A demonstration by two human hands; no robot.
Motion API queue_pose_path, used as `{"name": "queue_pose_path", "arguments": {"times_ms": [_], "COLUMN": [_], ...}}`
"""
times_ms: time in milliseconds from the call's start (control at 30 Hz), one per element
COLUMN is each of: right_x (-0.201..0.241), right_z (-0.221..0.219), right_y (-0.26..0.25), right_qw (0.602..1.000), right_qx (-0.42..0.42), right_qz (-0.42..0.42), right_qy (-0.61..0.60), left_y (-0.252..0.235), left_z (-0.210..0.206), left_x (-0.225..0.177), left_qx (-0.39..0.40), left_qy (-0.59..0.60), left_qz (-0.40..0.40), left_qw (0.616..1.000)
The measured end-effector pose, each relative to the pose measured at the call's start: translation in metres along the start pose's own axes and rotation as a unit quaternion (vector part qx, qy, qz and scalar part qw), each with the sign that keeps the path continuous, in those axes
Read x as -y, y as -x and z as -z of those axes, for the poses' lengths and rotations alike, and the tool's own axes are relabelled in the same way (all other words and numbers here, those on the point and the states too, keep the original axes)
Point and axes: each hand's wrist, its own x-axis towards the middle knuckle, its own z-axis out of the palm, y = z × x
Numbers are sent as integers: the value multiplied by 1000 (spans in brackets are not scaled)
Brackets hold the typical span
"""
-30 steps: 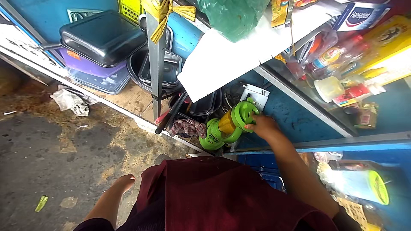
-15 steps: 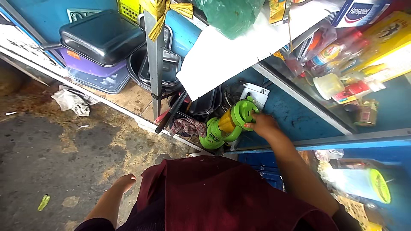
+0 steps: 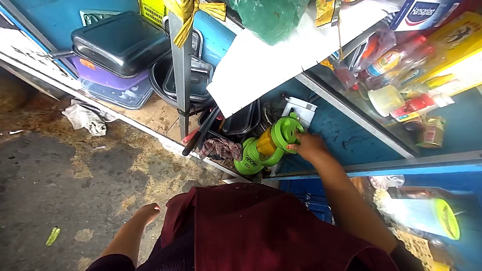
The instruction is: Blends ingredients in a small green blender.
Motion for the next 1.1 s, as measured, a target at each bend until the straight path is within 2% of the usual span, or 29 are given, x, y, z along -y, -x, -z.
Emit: {"name": "queue_pose_path", "arguments": {"times_ms": [600, 700, 800, 867, 967, 1033, 1100], "right_x": [-3, -2, -2, -2, -4, -5, -6], "right_z": [-3, -3, -3, -5, -7, -7, -8], "right_y": [0, 0, 0, 0, -3, -4, -4], "right_qw": [1000, 1000, 1000, 1000, 1000, 1000, 999], "right_qx": [-15, -11, -13, -17, -20, -21, -29], "right_qz": [5, 4, 3, 6, 13, 18, 26], "right_qy": [-20, -17, -19, -16, -13, -10, -20], "left_y": [2, 13, 54, 67, 86, 99, 120], "left_z": [2, 7, 28, 43, 82, 117, 153], "left_x": [2, -4, -30, -45, -72, -96, -125], "left_qx": [-5, -36, -130, -239, -374, -443, -507], "left_qy": [-18, -15, 55, 149, 251, 289, 286], "left_qz": [-2, 1, 28, 16, -53, -117, -213], "left_qw": [1000, 999, 990, 959, 891, 841, 785]}}
